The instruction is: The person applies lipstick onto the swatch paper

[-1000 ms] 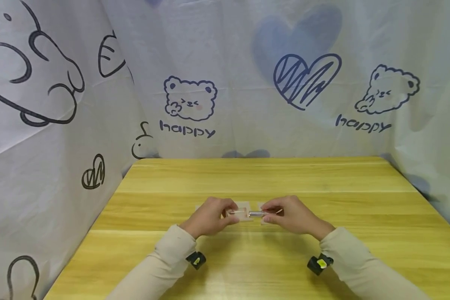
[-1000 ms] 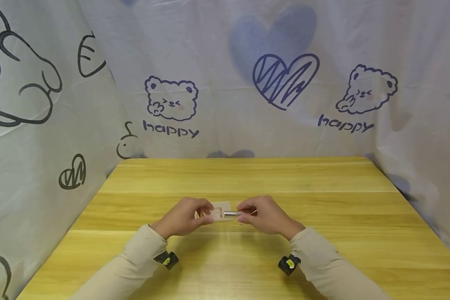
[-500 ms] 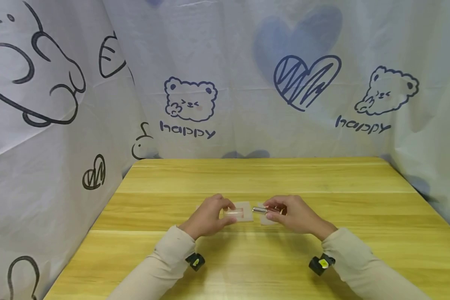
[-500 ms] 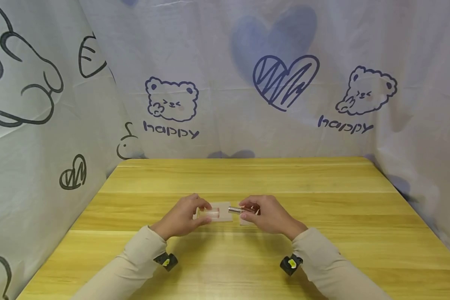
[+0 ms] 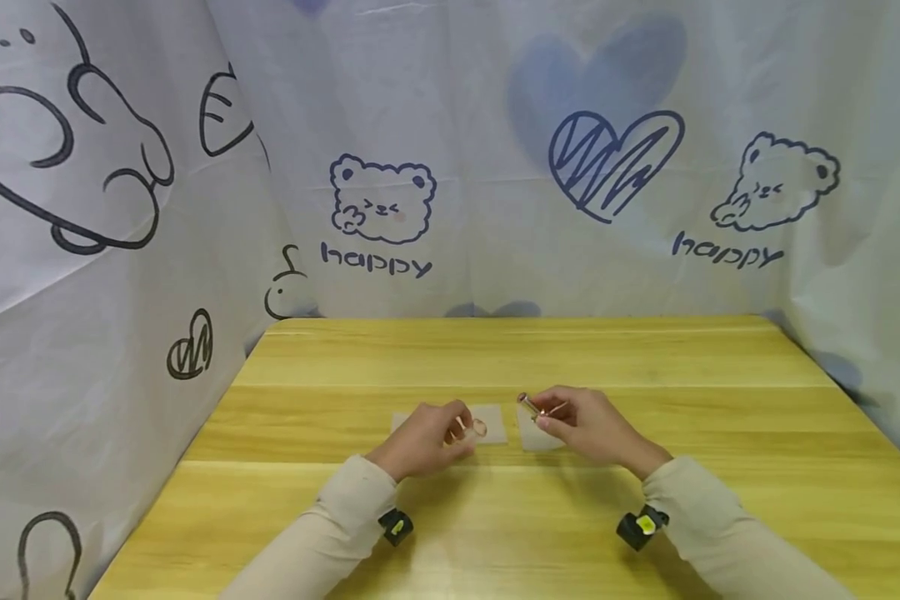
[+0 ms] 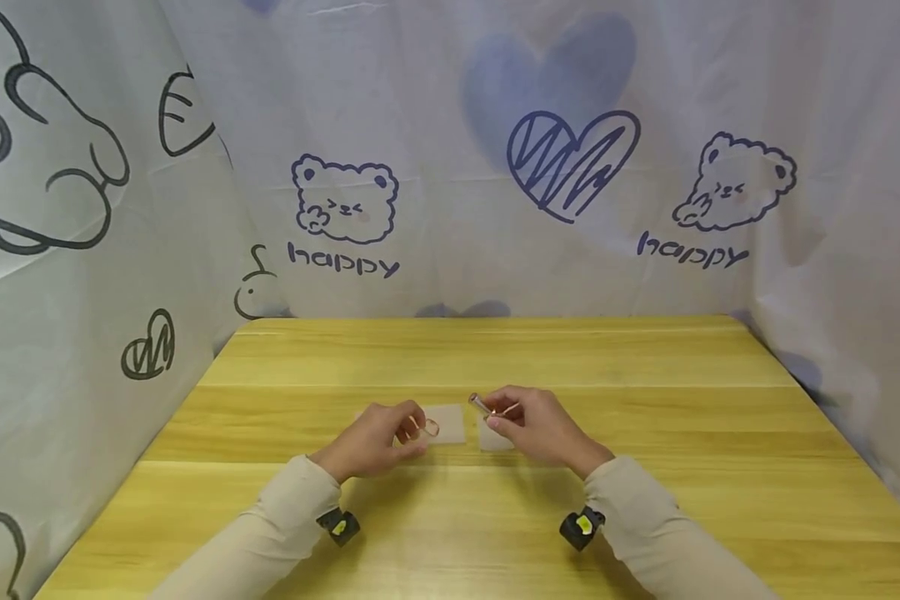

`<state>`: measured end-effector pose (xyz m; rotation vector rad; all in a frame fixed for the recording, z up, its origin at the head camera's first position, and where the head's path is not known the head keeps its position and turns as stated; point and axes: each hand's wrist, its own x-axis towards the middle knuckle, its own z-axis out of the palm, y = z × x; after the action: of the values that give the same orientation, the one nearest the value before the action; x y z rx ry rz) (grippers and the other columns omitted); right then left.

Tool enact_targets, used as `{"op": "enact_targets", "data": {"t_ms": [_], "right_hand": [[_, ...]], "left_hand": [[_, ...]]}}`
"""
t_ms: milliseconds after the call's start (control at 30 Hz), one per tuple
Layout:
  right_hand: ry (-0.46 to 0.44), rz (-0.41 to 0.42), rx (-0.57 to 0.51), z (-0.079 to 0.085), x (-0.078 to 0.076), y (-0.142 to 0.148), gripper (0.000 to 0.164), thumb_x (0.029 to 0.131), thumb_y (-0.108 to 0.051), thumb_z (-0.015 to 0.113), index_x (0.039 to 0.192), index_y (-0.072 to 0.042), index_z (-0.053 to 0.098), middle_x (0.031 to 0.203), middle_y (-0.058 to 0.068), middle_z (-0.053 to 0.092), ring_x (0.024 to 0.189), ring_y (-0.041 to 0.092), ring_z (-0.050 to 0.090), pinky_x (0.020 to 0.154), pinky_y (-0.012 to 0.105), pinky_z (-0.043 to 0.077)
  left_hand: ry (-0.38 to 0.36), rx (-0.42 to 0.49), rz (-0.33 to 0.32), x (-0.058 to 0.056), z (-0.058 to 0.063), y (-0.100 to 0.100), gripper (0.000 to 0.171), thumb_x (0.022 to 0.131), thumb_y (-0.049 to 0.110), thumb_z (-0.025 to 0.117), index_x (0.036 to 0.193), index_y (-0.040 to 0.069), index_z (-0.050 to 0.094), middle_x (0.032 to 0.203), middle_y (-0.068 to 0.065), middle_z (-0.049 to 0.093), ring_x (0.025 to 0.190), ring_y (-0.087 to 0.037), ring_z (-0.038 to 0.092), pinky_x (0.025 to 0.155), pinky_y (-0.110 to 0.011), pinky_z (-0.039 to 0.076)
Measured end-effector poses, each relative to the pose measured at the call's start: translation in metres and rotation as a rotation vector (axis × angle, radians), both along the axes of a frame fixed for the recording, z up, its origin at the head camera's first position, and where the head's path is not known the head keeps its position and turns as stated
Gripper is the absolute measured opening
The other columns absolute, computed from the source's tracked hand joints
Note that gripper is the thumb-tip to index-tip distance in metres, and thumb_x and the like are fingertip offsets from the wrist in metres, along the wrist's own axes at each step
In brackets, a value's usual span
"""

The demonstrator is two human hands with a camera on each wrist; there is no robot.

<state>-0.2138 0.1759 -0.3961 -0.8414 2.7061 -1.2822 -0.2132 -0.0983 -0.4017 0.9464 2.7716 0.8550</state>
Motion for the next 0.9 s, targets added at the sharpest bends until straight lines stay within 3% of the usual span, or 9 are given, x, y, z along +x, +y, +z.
{"op": "enact_targets", "data": {"t_ms": [333, 433, 567, 900], "right_hand": [[-0.020, -0.022, -0.037, -0.002, -0.002, 0.001, 0.026, 0.095, -0.012, 0.063, 0.118, 0.001, 0.063, 0.106, 0.012, 0.067, 0.092, 0.023, 0.067, 0.072, 0.029, 0.056], [-0.013, -0.021, -0.044, -0.002, -0.003, 0.001, 0.027, 0.096, -0.013, 0.063, 0.118, 0.002, 0.063, 0.106, 0.012, 0.067, 0.091, 0.023, 0.067, 0.072, 0.029, 0.056], [-0.023, -0.025, -0.053, -0.003, -0.003, 0.002, 0.027, 0.095, -0.013, 0.064, 0.118, 0.002, 0.063, 0.106, 0.012, 0.067, 0.090, 0.022, 0.067, 0.071, 0.029, 0.056], [-0.041, -0.027, -0.059, -0.005, -0.003, 0.003, 0.026, 0.095, -0.013, 0.064, 0.117, 0.001, 0.064, 0.104, 0.010, 0.067, 0.089, 0.021, 0.066, 0.070, 0.027, 0.055]], "left_hand": [[-0.027, -0.006, -0.031, -0.001, -0.010, 0.002, 0.015, 0.092, 0.013, 0.067, 0.100, 0.012, 0.054, 0.097, -0.015, 0.071, 0.082, -0.020, 0.068, 0.069, -0.029, 0.053], [-0.018, -0.027, -0.026, -0.001, -0.013, 0.003, 0.014, 0.092, 0.013, 0.066, 0.098, 0.011, 0.054, 0.095, -0.014, 0.071, 0.083, -0.021, 0.069, 0.079, -0.036, 0.054], [-0.029, -0.053, -0.003, -0.001, -0.016, 0.005, 0.018, 0.089, 0.014, 0.070, 0.094, 0.011, 0.053, 0.094, -0.012, 0.071, 0.087, -0.021, 0.068, 0.100, -0.047, 0.042], [-0.036, -0.082, 0.019, 0.002, -0.019, 0.006, 0.029, 0.081, 0.020, 0.081, 0.085, 0.011, 0.054, 0.085, 0.001, 0.065, 0.083, -0.014, 0.061, 0.093, -0.043, 0.046]]}}
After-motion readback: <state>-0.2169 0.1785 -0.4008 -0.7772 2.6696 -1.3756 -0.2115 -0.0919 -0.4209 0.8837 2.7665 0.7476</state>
